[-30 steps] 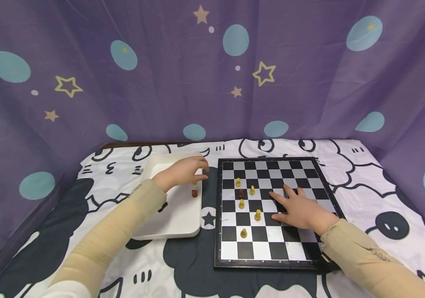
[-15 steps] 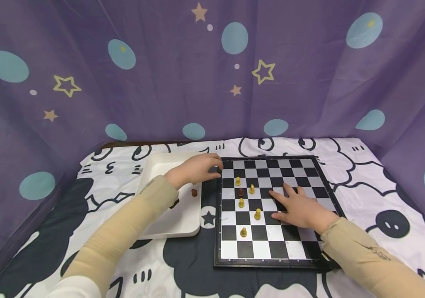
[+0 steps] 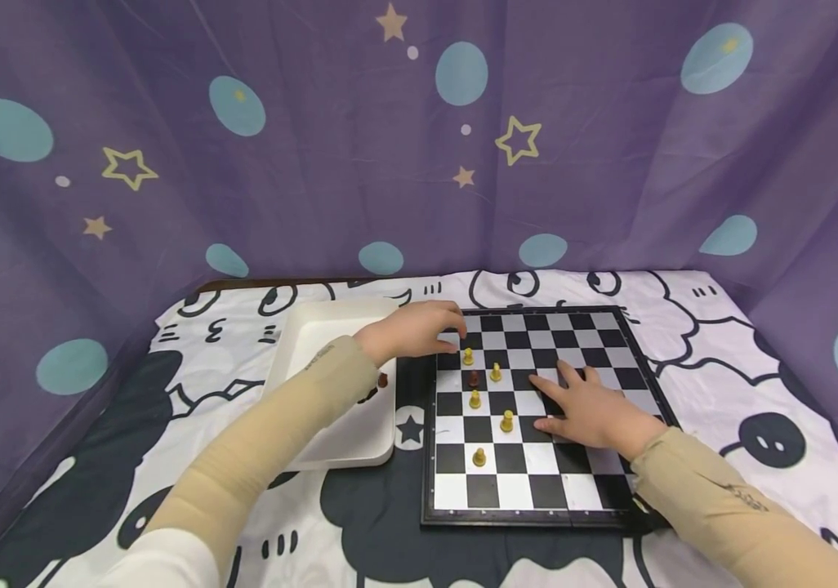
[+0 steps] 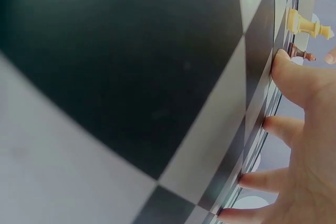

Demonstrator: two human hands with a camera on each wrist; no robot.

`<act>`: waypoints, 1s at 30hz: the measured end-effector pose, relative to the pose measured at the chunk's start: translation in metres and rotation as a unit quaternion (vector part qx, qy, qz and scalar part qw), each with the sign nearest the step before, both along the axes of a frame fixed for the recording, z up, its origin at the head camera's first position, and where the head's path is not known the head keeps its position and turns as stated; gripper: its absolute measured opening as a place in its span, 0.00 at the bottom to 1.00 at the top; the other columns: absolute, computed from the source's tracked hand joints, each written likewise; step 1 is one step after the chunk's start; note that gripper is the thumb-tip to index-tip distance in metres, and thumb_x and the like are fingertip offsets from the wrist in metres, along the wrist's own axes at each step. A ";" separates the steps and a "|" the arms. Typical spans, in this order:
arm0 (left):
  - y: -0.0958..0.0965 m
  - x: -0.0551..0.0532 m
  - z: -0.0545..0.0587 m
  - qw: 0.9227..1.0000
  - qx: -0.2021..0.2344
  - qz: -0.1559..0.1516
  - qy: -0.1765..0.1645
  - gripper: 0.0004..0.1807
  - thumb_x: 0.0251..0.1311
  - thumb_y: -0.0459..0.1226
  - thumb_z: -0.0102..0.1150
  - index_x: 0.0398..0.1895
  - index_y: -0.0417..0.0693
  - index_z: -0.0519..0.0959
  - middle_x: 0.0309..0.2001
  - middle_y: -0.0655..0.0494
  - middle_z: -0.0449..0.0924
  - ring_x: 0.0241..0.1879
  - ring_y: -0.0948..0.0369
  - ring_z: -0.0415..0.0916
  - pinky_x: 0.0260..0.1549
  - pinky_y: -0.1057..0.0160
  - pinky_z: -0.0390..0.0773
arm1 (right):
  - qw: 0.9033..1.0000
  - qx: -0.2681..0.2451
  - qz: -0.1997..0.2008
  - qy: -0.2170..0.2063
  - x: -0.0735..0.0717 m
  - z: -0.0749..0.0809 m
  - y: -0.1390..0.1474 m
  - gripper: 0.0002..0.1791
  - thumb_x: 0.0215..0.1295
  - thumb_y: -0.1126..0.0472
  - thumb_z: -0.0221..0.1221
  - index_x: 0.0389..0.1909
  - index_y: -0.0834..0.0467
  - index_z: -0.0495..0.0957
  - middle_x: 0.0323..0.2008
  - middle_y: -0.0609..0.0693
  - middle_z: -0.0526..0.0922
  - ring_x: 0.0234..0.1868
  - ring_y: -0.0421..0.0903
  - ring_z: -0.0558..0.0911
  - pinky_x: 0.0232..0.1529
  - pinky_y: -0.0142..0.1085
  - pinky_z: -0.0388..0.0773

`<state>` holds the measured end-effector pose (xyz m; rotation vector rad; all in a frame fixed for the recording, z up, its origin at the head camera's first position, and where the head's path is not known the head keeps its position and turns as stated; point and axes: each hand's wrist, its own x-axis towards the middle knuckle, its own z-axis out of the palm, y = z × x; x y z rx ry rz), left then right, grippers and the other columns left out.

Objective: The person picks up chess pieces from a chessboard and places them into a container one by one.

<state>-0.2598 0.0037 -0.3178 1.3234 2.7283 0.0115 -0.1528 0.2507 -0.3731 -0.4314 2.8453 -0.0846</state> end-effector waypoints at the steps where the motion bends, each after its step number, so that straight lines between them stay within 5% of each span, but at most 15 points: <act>1: 0.002 0.000 0.000 1.000 -0.005 -0.001 -0.001 0.15 0.57 0.42 0.62 0.48 0.51 0.79 0.51 0.56 0.76 0.48 0.61 0.74 0.50 0.64 0.74 | 1.000 -0.001 -0.001 -0.001 0.000 0.000 0.000 0.45 0.54 0.27 0.48 0.68 0.49 0.60 0.66 0.71 0.55 0.61 0.79 0.56 0.47 0.68 0.67; 30: 0.026 -0.005 -0.013 0.997 -0.072 -0.019 -0.006 0.12 0.55 0.39 0.63 0.44 0.57 0.82 0.48 0.58 0.76 0.48 0.62 0.74 0.46 0.65 0.76 | 1.000 0.000 0.005 0.011 0.001 -0.002 0.001 0.44 0.54 0.26 0.47 0.67 0.47 0.61 0.66 0.70 0.56 0.61 0.78 0.57 0.47 0.67 0.69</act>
